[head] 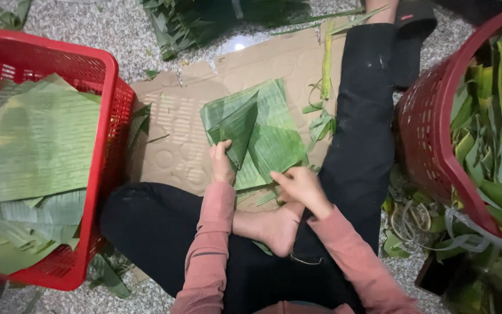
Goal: Trimming and folding banana leaves into uniform rectangular pieces for food packaging.
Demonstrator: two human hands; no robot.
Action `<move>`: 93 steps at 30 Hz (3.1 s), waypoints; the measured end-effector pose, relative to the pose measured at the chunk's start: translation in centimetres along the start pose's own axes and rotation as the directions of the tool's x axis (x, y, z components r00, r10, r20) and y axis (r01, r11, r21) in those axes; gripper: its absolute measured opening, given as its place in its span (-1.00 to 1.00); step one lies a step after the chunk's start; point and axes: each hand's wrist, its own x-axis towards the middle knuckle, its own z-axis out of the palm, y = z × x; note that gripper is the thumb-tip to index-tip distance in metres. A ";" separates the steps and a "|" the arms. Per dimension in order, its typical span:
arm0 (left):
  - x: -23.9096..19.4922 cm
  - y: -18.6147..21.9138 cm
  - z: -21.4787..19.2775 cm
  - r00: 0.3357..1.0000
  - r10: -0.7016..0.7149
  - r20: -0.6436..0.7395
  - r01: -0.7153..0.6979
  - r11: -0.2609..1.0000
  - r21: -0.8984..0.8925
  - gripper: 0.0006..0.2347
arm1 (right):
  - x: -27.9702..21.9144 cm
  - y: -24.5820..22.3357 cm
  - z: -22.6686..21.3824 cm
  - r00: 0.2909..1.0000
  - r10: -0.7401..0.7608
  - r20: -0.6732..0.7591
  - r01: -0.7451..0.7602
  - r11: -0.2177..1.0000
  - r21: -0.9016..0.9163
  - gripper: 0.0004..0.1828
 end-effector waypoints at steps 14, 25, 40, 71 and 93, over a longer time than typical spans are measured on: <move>0.1 0.7 0.0 0.997 -0.079 -0.020 0.079 0.997 -0.009 -0.87 | 6.4 1.3 1.3 0.683 -0.566 0.462 0.640 0.158 -0.752 -0.23; -0.7 3.3 -0.2 0.985 0.119 -0.128 -0.110 0.991 0.072 -0.77 | 5.6 -2.4 4.2 0.752 -0.600 0.273 0.512 0.271 -0.815 -0.17; -7.7 0.2 4.0 0.541 0.107 0.834 -0.755 -0.376 0.538 -0.34 | 11.6 2.4 1.1 0.970 -0.228 -0.084 0.217 0.655 0.724 -0.62; -0.5 4.7 1.4 0.668 -0.018 0.744 -0.739 0.100 0.666 -0.48 | 9.4 1.0 5.3 0.516 -0.856 -0.029 0.653 0.415 -0.634 -0.29; 12.4 21.6 -38.8 0.696 0.519 -0.497 0.277 0.445 0.852 -0.63 | 9.0 0.7 5.5 0.575 -0.788 0.220 0.590 0.213 -0.779 -0.40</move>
